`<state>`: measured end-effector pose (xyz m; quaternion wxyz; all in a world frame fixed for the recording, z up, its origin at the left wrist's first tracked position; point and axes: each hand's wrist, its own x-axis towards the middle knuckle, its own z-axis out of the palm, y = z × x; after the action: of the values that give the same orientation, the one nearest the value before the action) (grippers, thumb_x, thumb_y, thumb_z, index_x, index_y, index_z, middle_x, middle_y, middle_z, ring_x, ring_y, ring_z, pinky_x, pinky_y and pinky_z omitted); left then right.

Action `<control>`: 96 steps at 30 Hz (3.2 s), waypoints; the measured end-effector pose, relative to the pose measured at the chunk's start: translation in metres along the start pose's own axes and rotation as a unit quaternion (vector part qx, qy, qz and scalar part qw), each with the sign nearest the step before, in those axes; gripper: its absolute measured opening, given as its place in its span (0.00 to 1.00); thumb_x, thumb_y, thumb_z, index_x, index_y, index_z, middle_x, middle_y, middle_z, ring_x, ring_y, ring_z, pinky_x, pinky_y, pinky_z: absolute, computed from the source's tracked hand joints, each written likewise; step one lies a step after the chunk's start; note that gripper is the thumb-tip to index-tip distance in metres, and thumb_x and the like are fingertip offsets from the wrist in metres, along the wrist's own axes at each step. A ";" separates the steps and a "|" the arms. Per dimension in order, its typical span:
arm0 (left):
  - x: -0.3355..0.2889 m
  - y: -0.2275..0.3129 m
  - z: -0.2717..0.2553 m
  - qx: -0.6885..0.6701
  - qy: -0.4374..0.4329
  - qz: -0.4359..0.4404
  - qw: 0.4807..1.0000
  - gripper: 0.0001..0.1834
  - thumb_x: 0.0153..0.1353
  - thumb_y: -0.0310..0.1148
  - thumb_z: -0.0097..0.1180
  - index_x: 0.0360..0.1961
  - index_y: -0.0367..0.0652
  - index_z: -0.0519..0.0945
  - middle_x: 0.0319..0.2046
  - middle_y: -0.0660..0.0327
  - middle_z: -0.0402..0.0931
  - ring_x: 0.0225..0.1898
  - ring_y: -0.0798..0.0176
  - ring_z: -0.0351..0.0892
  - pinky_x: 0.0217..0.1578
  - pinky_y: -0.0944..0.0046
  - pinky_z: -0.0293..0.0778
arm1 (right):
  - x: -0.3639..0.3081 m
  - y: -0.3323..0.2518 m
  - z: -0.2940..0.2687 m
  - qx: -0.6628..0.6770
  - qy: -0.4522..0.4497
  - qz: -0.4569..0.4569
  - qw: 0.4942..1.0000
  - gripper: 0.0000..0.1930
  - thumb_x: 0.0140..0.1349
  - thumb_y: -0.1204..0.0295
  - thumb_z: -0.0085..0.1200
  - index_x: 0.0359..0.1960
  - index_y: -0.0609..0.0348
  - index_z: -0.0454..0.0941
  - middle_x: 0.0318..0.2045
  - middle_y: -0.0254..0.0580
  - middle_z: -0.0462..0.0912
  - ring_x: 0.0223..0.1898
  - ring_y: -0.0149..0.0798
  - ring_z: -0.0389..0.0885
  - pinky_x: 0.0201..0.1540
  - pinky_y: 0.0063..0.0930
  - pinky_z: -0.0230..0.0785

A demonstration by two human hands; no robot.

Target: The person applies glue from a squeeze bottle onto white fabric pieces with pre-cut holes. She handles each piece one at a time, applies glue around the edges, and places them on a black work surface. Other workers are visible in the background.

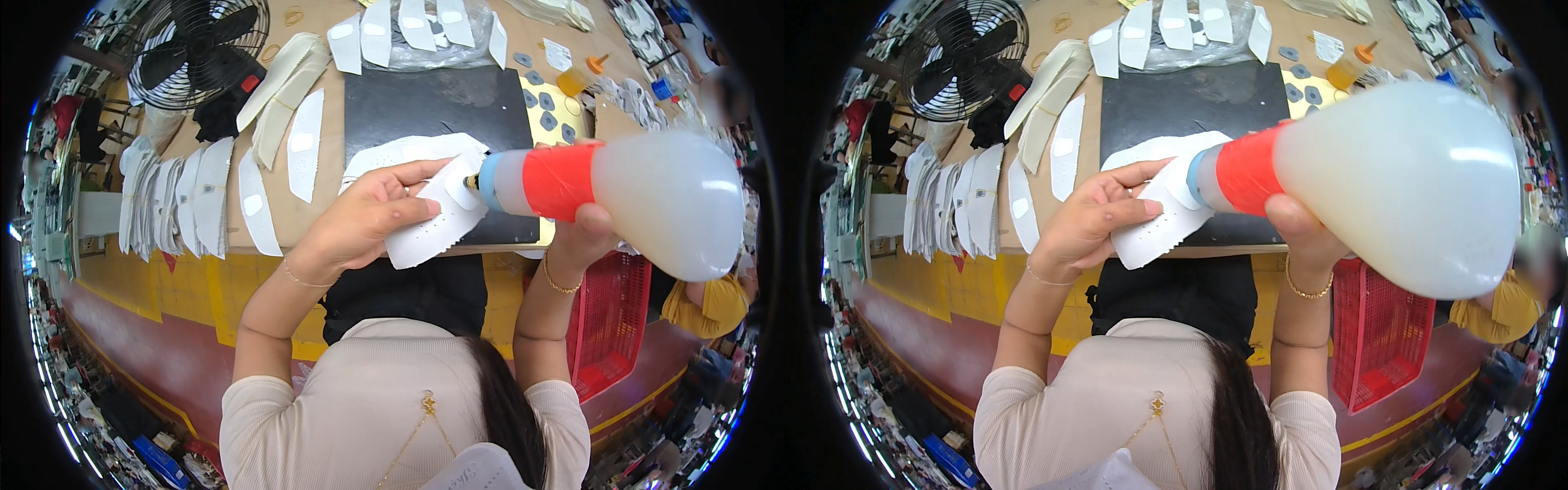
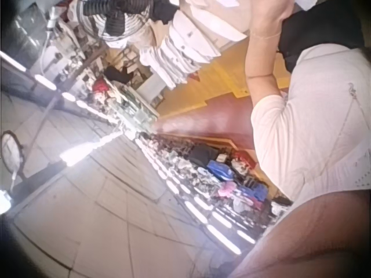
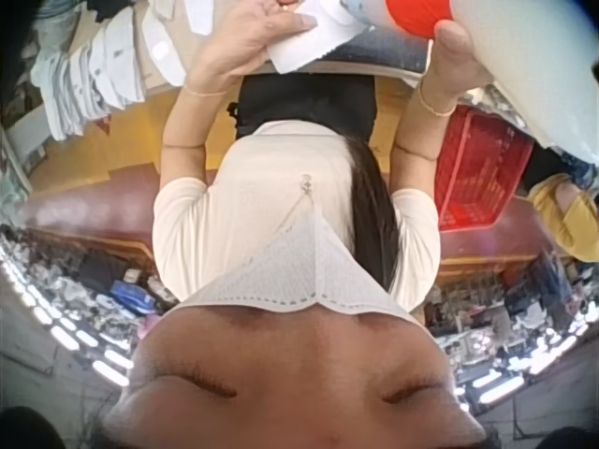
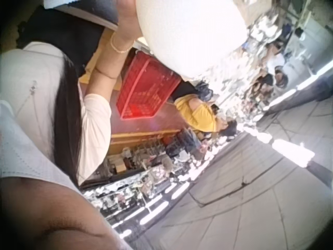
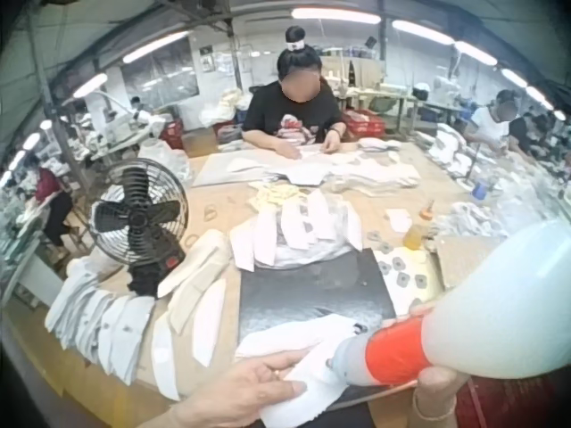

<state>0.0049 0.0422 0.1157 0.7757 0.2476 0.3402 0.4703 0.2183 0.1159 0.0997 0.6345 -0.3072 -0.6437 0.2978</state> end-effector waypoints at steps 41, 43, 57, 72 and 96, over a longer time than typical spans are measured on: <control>0.041 -0.043 -0.076 0.781 0.166 0.271 0.538 0.25 0.48 0.41 0.64 0.44 0.36 0.76 0.39 0.54 0.71 0.42 0.51 0.70 0.44 0.58 0.65 | -0.006 0.008 -0.009 0.029 0.059 0.075 0.995 0.47 0.45 0.38 0.59 0.53 0.68 0.60 0.43 0.51 0.72 0.36 0.49 0.81 0.40 0.44 0.80; 0.045 -0.038 -0.076 0.765 0.175 0.245 0.570 0.26 0.47 0.42 0.65 0.44 0.37 0.77 0.40 0.55 0.71 0.44 0.52 0.69 0.45 0.58 0.64 | -0.007 0.007 -0.010 0.032 0.055 0.077 0.995 0.47 0.45 0.38 0.59 0.53 0.68 0.60 0.43 0.52 0.72 0.36 0.50 0.81 0.40 0.44 0.79; 0.040 -0.016 -0.056 0.799 0.104 0.223 0.548 0.17 0.46 0.35 0.66 0.30 0.41 0.70 0.31 0.55 0.72 0.37 0.50 0.72 0.35 0.56 0.67 | -0.016 0.011 -0.016 0.001 0.046 0.070 0.996 0.46 0.45 0.38 0.60 0.52 0.67 0.61 0.42 0.52 0.72 0.37 0.44 0.80 0.39 0.45 0.80; 0.016 0.005 -0.015 0.211 -0.028 -0.082 0.974 0.18 0.56 0.24 0.58 0.49 0.31 0.74 0.34 0.59 0.80 0.31 0.74 0.78 0.33 0.74 0.73 | -0.013 -0.013 0.003 0.113 0.013 0.092 0.989 0.43 0.42 0.45 0.67 0.50 0.68 0.64 0.43 0.50 0.74 0.39 0.43 0.79 0.41 0.40 0.77; 0.014 0.009 0.002 0.148 -0.057 -0.095 0.983 0.26 0.57 0.18 0.52 0.59 0.35 0.66 0.43 0.60 0.78 0.42 0.71 0.79 0.45 0.69 0.74 | -0.003 -0.006 -0.006 -0.031 -0.124 -0.002 0.992 0.39 0.54 0.48 0.58 0.53 0.70 0.60 0.44 0.59 0.73 0.40 0.56 0.78 0.44 0.60 0.76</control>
<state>0.0058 0.0591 0.1194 0.7897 0.3523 0.3835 0.3243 0.2241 0.1102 0.1023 0.5403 -0.2859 -0.7270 0.3127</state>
